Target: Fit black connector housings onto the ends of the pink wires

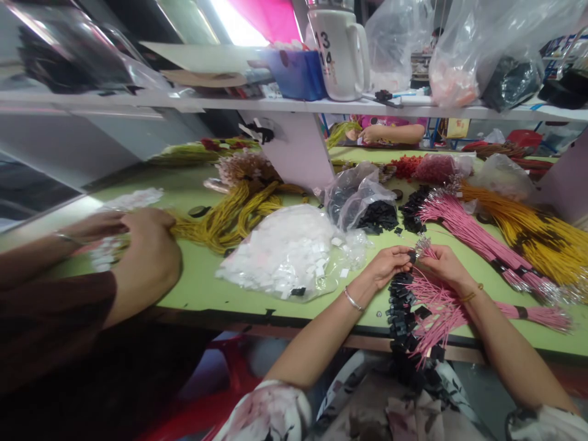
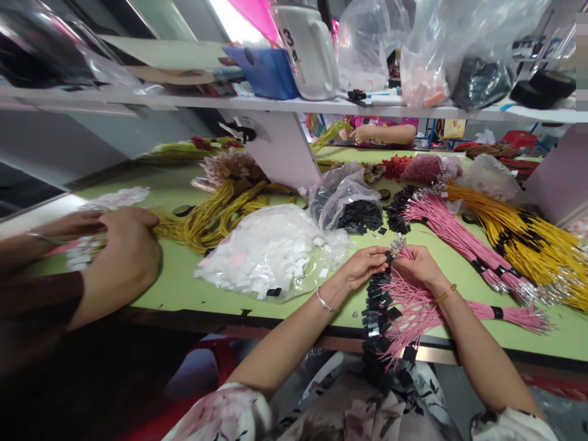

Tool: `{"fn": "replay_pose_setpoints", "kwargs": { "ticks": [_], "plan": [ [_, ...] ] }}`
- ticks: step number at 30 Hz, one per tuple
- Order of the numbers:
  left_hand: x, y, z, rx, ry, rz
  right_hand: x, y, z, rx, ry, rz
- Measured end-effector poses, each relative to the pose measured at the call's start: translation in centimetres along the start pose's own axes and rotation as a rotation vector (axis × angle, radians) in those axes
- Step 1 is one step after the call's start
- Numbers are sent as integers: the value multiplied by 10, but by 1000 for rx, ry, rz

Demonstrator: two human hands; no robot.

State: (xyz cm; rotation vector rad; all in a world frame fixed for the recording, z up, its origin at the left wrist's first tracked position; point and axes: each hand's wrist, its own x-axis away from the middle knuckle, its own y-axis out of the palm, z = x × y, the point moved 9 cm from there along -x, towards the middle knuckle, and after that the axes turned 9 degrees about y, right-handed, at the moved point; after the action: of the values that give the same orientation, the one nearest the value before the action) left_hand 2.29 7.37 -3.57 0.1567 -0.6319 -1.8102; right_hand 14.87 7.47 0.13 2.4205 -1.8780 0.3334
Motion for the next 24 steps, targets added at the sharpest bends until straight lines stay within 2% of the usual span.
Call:
{"fn": "replay_pose_setpoints", "kwargs": {
  "ticks": [3, 9, 14, 19, 24],
  "plan": [
    [1, 0, 1, -48, 31, 16, 1, 2, -1, -6, 16, -21],
    [5, 2, 12, -222, 211, 45, 2, 10, 0, -73, 42, -103],
    [4, 3, 7, -244, 199, 43, 3, 11, 2, -57, 47, -119],
    [2, -3, 7, -146, 194, 123, 6, 2, 1, 110, 27, -114],
    [2, -4, 1, -169, 165, 140, 2, -2, 5, 168, 12, -62]
  ]
}}
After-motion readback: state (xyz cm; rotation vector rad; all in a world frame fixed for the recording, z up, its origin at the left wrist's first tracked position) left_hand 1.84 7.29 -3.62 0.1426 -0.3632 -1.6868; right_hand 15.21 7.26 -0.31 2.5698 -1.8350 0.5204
